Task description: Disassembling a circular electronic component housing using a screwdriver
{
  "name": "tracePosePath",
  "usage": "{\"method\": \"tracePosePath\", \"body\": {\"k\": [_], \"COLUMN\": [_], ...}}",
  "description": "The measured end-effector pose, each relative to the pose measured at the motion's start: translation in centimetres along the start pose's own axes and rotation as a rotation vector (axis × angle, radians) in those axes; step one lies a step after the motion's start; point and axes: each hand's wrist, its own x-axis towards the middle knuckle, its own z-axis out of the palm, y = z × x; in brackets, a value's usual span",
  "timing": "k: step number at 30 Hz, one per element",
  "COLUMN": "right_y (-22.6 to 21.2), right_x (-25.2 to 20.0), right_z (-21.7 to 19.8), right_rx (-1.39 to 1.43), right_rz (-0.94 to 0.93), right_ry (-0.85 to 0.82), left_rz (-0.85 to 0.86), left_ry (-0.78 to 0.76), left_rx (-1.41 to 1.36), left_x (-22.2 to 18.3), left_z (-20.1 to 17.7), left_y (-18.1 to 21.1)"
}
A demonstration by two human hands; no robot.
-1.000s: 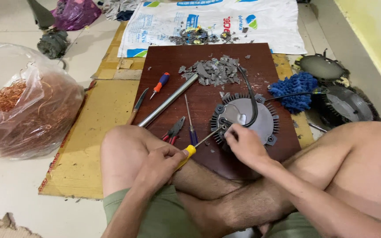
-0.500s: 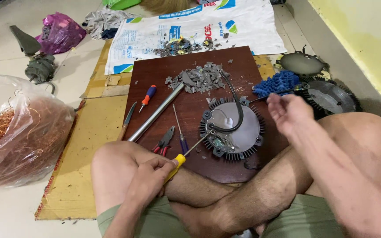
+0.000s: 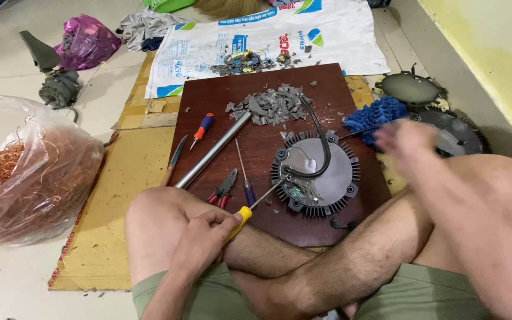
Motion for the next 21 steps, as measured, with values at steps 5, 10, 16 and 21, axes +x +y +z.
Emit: {"method": "tracePosePath", "body": {"k": [5, 10, 16, 21], "right_y": [5.3, 7.8, 9.6, 8.9], "right_x": [-4.8, -9.2, -7.3, -7.5], "right_z": [1.4, 1.9, 2.1, 2.0], "right_rx": [-0.860, -1.122, -1.367, -1.220], "right_rz": [-0.586, -0.735, -0.716, -0.562], "right_ry": [-0.318, -0.433, -0.434, -0.414], "left_rz": [0.066, -0.005, 0.061, 0.001], "left_ry": [0.022, 0.028, 0.046, 0.112], "left_rx": [0.074, 0.102, 0.105, 0.018], "left_x": [1.4, -0.9, -1.0, -1.4], "left_z": [0.5, 0.3, 0.5, -0.1], "left_y": [-1.3, 0.1, -0.9, -1.6]}}
